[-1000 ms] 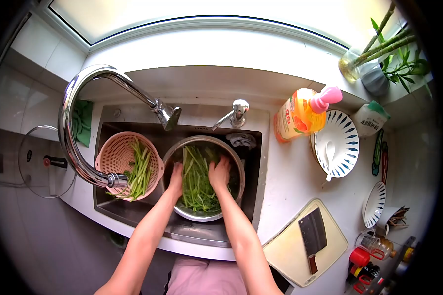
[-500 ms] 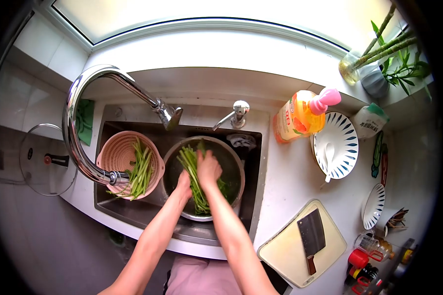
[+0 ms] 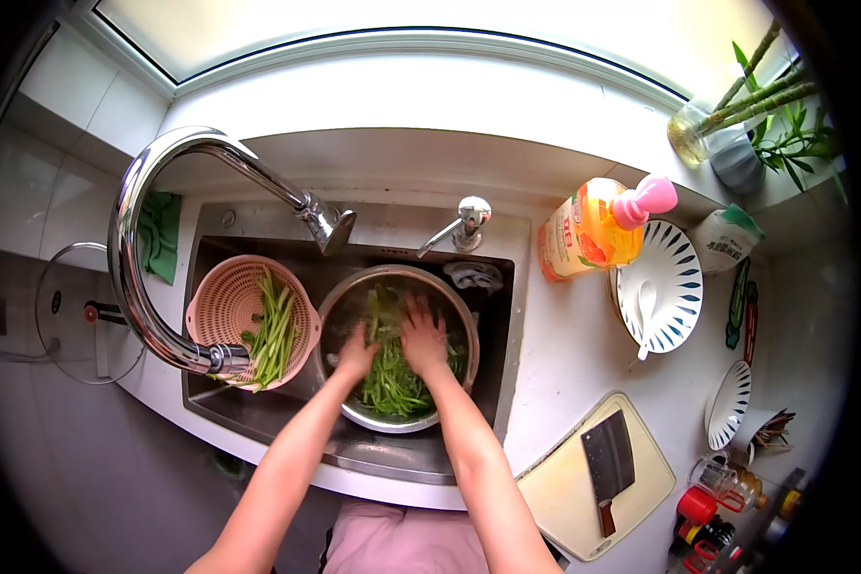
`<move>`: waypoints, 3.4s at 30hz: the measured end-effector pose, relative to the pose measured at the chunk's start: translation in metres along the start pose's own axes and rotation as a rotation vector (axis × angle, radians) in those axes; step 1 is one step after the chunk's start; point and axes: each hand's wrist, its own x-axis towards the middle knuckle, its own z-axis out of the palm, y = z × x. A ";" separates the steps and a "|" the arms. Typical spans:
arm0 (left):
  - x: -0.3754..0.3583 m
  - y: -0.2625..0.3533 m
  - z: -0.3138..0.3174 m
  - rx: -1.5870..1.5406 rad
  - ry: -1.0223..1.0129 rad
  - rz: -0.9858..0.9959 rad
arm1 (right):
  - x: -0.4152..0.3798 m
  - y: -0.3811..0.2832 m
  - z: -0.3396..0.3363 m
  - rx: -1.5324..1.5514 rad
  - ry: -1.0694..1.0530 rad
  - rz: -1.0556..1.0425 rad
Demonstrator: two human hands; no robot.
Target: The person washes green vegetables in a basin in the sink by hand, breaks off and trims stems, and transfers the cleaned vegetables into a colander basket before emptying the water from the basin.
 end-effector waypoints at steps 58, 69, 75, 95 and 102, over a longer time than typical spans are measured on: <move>-0.075 0.023 -0.045 -0.929 -0.016 -0.233 | -0.045 0.008 -0.073 0.761 0.111 0.262; -0.037 0.008 0.004 -0.181 0.345 -0.025 | -0.020 -0.034 -0.038 0.183 0.065 0.406; -0.046 0.029 -0.024 0.689 -0.240 0.233 | -0.014 0.001 0.003 -0.111 -0.031 -0.103; -0.007 0.015 -0.010 -0.576 0.026 -0.406 | -0.001 0.007 -0.012 0.347 0.092 0.578; -0.040 0.047 0.016 -1.227 -0.246 -0.423 | -0.026 -0.030 0.047 0.862 0.077 0.569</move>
